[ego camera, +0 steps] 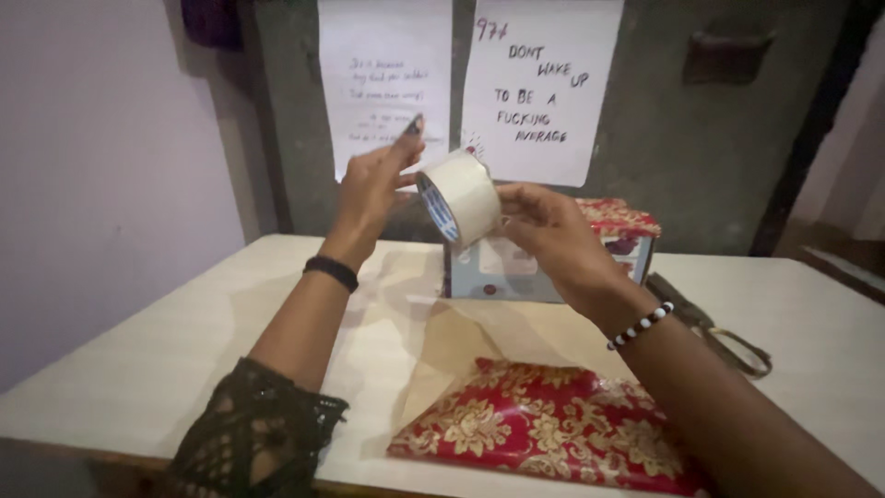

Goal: The person wraps a rectangular box with red and gold patterned paper. They fold the paper around the box, apply clear tape to secure the edges, and use scissors to cut the tape. The process is shown from start to finish, resulting in a fully wrapped gift.

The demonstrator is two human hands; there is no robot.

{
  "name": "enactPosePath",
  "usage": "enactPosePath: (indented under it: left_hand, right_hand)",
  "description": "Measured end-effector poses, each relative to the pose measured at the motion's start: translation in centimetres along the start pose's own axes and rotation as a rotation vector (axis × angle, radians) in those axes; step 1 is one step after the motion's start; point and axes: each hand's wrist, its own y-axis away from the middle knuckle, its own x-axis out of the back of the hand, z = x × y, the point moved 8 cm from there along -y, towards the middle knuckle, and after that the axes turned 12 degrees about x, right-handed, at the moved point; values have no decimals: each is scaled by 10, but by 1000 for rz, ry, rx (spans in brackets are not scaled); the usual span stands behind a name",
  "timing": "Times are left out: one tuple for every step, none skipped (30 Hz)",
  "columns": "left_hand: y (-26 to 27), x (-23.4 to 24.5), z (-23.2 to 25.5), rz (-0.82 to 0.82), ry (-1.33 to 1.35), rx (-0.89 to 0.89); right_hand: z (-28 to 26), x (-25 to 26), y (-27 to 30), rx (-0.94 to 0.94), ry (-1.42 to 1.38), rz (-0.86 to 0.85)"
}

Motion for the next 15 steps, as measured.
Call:
enactPosePath:
  left_hand:
    - [1, -2, 5, 2, -44, -43]
    - [3, -3, 7, 9, -87, -80]
    - [6, -5, 9, 17, -130, -116]
    - [6, -8, 7, -12, -117, -104]
    - [7, -10, 5, -40, -105, -92]
    - [8, -13, 4, -69, -94, -78]
    - [9, -14, 5, -74, -69, -87]
    - [10, -16, 6, -79, -45, -95]
    - [10, -17, 7, -84, -21, -103]
    - [11, -16, 8, -87, 18, -115]
    - [10, -16, 10, -89, 56, -127]
    - [10, -15, 11, -91, 98, -139]
    - [11, -15, 13, -104, 112, -163]
    - [12, -16, 15, -121, 130, -186]
    - [15, -18, 16, -138, 148, -209]
  right_hand:
    - [-1, 4, -1, 14, -39, 10]
    - [0, 8, -1, 5, -25, 14]
    - [2, 11, 0, -4, -10, 17]
    - [3, 13, -1, -8, 3, 22]
    - [3, 14, -1, -4, 37, 20]
    - [2, 14, -1, -1, 70, 17]
    - [1, 14, -2, 2, 103, 15]
    - [0, 15, -2, 7, 128, 9]
    - [-1, 14, -2, 12, 153, 4]
    - [-1, 13, -1, 11, 177, -5]
    - [-4, 13, -1, 43, 172, -12]
    - [-8, 15, -2, 74, 170, -22]
    - [-12, 17, -3, 106, 167, -32]
    - [-10, 21, -3, 81, 185, -15]
    - [-8, 25, -4, 56, 203, 3]
